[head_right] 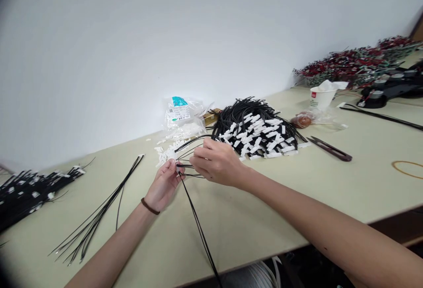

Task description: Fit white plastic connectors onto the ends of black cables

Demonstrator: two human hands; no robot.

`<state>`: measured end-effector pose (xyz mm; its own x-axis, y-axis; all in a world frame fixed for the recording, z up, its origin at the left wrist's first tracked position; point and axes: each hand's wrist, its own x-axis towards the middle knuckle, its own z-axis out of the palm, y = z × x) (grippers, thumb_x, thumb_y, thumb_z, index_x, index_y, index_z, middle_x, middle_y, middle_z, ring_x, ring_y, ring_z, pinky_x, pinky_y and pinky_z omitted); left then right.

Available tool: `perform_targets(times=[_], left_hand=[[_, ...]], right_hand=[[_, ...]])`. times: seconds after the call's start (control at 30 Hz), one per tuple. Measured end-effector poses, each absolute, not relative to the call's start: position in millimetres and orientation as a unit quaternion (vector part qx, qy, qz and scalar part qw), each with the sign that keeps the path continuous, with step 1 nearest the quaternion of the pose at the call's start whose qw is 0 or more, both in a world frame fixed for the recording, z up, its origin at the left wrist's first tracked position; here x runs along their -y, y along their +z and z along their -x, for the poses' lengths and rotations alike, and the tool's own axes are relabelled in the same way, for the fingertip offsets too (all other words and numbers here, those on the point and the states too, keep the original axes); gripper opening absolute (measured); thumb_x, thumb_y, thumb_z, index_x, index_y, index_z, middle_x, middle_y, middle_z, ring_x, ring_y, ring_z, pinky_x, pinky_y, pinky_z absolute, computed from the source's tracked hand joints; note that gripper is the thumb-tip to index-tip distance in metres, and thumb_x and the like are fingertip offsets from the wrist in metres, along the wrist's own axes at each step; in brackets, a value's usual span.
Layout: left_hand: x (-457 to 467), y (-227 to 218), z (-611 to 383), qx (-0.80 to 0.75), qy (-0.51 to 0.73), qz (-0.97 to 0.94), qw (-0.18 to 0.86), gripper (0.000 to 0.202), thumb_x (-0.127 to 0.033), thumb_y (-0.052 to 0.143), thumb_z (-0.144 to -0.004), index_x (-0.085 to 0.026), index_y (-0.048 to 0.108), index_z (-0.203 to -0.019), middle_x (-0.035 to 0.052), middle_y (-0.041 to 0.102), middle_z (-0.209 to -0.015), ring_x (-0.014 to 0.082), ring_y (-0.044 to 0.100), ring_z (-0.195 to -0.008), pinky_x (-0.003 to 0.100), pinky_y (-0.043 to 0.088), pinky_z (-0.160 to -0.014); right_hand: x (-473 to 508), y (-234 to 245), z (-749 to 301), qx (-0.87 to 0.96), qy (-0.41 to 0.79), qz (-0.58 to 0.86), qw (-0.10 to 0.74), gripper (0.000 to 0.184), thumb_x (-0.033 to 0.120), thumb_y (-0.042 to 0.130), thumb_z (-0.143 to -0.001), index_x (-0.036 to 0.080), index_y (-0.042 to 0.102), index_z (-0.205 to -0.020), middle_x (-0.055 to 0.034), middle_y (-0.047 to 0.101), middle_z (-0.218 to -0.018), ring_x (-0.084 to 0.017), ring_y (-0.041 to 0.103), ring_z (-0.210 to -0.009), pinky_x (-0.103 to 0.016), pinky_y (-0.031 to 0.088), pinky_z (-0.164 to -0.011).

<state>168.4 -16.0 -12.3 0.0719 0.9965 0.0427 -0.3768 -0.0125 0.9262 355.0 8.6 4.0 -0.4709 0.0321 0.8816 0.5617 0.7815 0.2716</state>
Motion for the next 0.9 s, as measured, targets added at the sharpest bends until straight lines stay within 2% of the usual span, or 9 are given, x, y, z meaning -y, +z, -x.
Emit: perform_targets(times=[0.57, 0.9], left_hand=[[18.4, -10.2, -171.0, -0.377, 0.563, -0.458, 0.575, 0.027, -0.035, 0.071, -0.065, -0.015, 0.054, -0.065, 0.0002, 0.053, -0.07, 0.0096, 0.049, -0.062, 0.022, 0.041, -0.056], [23.2, -11.8, -175.5, -0.371, 0.523, -0.507, 0.577, 0.024, -0.036, 0.067, -0.069, -0.014, 0.058, -0.067, 0.0007, 0.054, -0.063, 0.0101, 0.049, -0.058, 0.023, 0.041, -0.054]], right_hand=[[-8.3, 1.6, -353.1, 0.819, -0.243, 0.183, 0.487, 0.013, 0.018, 0.051, -0.084, 0.02, 0.057, -0.073, 0.0016, 0.05, -0.063, -0.011, 0.033, -0.06, -0.024, 0.027, -0.052], [-4.7, -7.1, -343.7, 0.821, -0.237, 0.174, 0.489, 0.025, 0.016, 0.05, -0.086, 0.017, 0.053, -0.061, 0.0017, 0.044, -0.056, -0.011, 0.03, -0.057, -0.025, 0.025, -0.05]])
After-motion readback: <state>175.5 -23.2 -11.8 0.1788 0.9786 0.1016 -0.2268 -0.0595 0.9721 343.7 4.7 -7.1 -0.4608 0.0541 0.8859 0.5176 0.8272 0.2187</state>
